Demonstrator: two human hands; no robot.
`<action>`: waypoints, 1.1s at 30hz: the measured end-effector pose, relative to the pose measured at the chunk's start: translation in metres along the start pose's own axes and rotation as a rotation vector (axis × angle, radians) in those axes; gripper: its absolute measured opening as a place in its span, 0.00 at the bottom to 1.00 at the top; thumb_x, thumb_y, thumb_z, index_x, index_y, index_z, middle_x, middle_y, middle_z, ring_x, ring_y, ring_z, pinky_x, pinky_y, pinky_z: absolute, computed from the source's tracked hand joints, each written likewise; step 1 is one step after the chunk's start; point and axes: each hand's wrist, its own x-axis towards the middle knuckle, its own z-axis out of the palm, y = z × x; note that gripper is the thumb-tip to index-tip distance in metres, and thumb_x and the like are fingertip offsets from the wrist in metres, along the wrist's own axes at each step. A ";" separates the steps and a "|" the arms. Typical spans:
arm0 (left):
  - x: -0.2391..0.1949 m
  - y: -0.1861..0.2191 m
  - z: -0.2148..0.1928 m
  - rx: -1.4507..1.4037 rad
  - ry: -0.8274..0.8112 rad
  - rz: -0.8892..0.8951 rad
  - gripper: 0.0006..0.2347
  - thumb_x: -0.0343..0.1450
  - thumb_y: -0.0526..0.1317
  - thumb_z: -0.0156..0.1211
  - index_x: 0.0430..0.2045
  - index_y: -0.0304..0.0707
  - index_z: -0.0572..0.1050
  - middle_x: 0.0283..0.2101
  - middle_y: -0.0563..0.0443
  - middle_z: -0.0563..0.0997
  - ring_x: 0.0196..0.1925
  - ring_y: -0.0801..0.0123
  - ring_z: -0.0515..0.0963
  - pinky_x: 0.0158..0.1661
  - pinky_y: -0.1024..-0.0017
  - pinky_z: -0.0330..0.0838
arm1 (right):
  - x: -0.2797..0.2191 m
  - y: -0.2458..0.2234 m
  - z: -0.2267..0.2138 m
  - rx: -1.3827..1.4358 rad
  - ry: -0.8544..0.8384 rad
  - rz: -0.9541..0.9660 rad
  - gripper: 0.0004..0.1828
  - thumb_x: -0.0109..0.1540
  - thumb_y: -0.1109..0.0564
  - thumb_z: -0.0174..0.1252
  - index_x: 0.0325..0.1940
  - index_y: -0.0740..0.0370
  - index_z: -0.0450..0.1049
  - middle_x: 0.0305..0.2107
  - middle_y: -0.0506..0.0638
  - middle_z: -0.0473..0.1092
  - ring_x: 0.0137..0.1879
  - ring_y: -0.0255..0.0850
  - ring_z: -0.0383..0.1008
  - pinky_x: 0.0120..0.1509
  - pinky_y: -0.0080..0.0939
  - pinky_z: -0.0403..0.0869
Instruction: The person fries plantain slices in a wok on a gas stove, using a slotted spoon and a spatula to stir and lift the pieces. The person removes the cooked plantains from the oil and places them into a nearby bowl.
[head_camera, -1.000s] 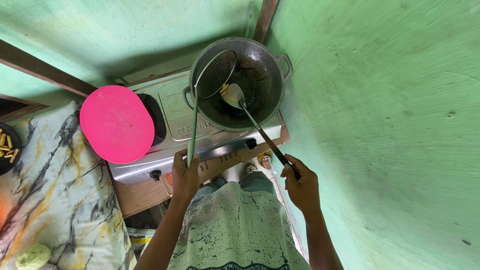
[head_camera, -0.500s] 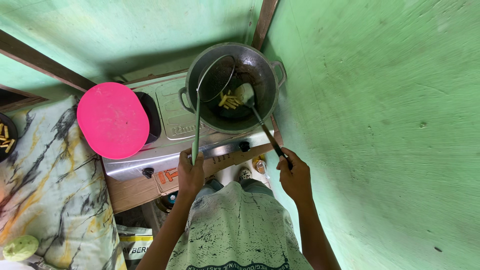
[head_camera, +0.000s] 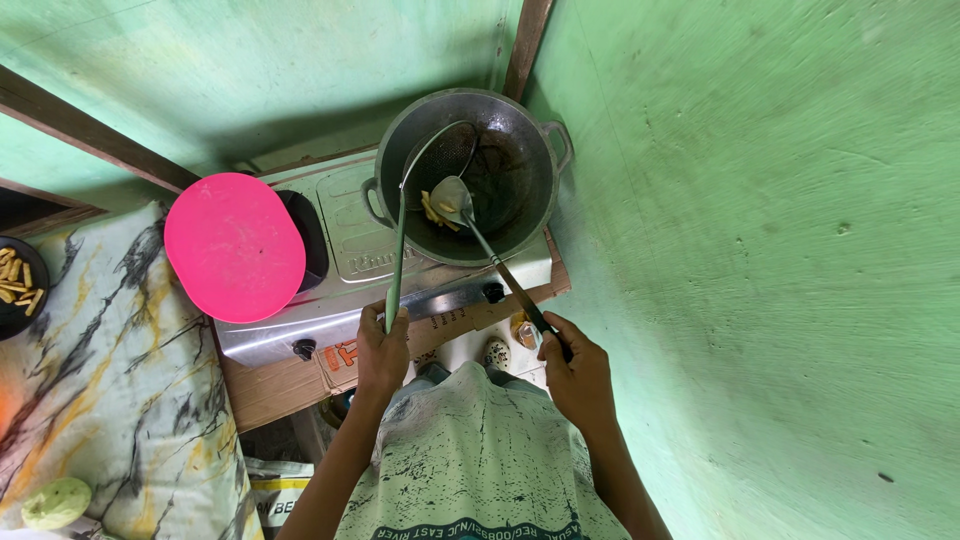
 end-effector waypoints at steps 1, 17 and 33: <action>0.000 0.003 0.001 -0.005 0.000 -0.005 0.15 0.75 0.42 0.55 0.49 0.27 0.68 0.26 0.50 0.72 0.23 0.76 0.68 0.23 0.72 0.63 | -0.002 -0.002 0.002 -0.032 0.001 -0.034 0.20 0.67 0.60 0.53 0.63 0.63 0.73 0.23 0.48 0.75 0.22 0.29 0.67 0.26 0.33 0.66; 0.005 0.015 -0.004 0.018 0.037 0.044 0.15 0.76 0.43 0.55 0.49 0.28 0.69 0.26 0.51 0.72 0.24 0.76 0.69 0.25 0.72 0.63 | 0.028 0.020 -0.017 -0.369 0.259 -0.291 0.17 0.67 0.59 0.54 0.59 0.66 0.75 0.25 0.53 0.77 0.27 0.36 0.78 0.34 0.38 0.74; -0.007 0.003 -0.017 0.058 0.021 0.006 0.15 0.74 0.43 0.56 0.48 0.27 0.70 0.26 0.50 0.75 0.26 0.74 0.71 0.27 0.70 0.66 | 0.021 -0.002 -0.014 0.165 0.004 0.084 0.19 0.67 0.61 0.51 0.60 0.70 0.74 0.23 0.50 0.73 0.18 0.30 0.65 0.22 0.32 0.64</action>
